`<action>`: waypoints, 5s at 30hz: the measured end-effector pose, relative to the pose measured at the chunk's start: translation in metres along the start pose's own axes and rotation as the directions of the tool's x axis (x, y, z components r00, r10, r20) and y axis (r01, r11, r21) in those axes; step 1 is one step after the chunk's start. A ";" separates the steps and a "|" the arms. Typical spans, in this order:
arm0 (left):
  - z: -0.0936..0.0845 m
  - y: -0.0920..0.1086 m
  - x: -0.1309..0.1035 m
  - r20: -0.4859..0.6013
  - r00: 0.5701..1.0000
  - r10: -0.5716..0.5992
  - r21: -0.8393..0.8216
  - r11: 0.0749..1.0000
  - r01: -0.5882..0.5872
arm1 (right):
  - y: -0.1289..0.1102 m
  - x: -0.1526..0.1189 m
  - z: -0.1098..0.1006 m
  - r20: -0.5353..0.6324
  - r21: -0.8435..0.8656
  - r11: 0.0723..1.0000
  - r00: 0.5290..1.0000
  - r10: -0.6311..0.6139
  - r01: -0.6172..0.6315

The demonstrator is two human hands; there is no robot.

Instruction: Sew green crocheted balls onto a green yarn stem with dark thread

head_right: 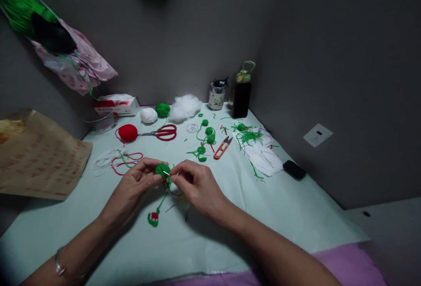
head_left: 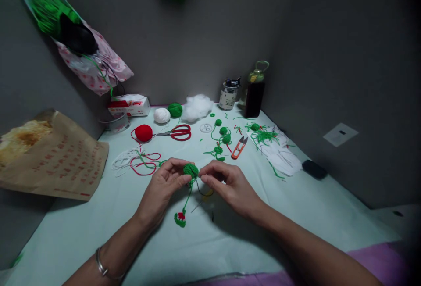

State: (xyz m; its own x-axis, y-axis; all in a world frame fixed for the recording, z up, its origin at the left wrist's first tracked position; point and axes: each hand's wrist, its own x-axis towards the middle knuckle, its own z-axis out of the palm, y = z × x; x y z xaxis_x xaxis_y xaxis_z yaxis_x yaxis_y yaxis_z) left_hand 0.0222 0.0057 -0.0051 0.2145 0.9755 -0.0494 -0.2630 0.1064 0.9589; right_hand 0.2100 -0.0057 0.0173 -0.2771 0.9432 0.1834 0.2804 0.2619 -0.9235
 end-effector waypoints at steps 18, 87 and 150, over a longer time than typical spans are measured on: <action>0.007 -0.005 -0.004 -0.015 0.999 -0.029 0.003 1.000 0.029 | 0.012 0.005 0.007 -0.020 0.158 0.979 0.991 0.133 -0.128; -0.004 -0.003 0.001 0.086 0.993 -0.086 0.078 0.994 0.080 | 0.000 -0.001 -0.023 0.121 -0.619 0.640 0.860 -0.495 0.455; 0.003 -0.001 -0.004 0.084 0.992 -0.098 0.037 0.995 0.095 | 0.014 0.017 -0.024 0.124 0.109 0.994 0.992 -0.033 0.020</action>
State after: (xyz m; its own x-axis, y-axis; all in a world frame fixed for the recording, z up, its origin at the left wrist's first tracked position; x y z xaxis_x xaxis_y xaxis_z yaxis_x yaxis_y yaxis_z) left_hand 0.0243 0.0014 -0.0052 0.3177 0.9406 -0.1198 -0.2063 0.1918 0.9595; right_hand 0.2312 0.0194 0.0157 -0.3977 0.9015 0.1708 0.1731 0.2565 -0.9509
